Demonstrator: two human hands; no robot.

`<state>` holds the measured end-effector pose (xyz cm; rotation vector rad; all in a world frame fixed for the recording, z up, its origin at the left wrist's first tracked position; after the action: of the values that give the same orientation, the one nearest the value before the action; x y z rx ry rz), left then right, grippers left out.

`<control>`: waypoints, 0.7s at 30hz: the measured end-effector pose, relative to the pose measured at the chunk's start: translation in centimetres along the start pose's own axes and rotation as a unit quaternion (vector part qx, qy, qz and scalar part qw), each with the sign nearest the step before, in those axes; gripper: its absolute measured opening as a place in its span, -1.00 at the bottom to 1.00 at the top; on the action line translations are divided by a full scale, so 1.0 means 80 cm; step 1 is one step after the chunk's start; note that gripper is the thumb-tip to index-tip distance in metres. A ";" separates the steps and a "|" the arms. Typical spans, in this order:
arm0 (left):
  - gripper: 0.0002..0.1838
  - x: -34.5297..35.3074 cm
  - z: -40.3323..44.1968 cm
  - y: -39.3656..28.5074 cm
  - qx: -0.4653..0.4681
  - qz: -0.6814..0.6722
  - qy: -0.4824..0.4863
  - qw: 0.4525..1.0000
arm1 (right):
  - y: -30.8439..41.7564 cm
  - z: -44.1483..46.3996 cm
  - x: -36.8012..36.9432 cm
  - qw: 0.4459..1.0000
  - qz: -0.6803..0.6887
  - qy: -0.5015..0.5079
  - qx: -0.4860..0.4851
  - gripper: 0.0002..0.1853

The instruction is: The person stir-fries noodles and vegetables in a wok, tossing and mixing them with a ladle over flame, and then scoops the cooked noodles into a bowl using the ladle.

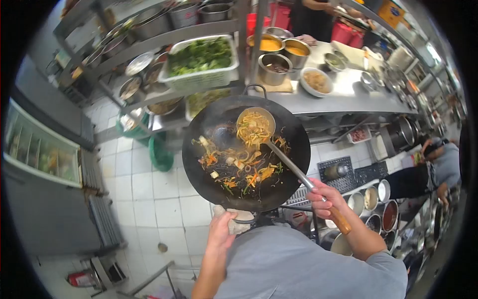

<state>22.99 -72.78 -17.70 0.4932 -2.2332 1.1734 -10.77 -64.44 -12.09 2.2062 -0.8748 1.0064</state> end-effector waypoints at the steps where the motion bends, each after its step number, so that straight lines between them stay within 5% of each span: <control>1: -0.58 0.014 0.010 0.006 -0.008 0.000 0.007 1.000 | 0.012 -0.014 -0.005 0.999 0.021 0.038 -0.012 -0.56; 7: -0.60 0.077 0.062 0.031 -0.054 0.027 0.044 0.997 | 0.086 -0.068 0.000 0.981 0.089 0.078 -0.152 -0.57; 13: -0.63 0.087 0.085 0.046 -0.069 0.065 0.035 0.995 | 0.217 -0.067 -0.029 0.962 0.003 0.049 -0.267 -0.61; 16: -0.61 0.089 0.085 0.050 -0.067 0.069 0.031 0.995 | 0.275 -0.056 -0.035 0.914 -0.163 -0.197 -0.315 -0.59; 21: -0.61 0.093 0.081 0.047 -0.073 0.076 0.003 0.994 | 0.335 -0.020 -0.113 0.849 -0.298 -0.324 -0.293 -0.50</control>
<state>13.19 -76.56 -18.30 0.2643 -2.3650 1.0723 -35.97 -77.29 -12.72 2.0349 -0.5634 -0.3078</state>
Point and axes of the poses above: each hand's wrist, its own z-axis towards the middle knuckle, its own x-axis out of the palm, y = z × x, the point moved 1 cm from there along z, towards the middle knuckle, and after that the axes turned 11 degrees about x, right-handed, at the moved point
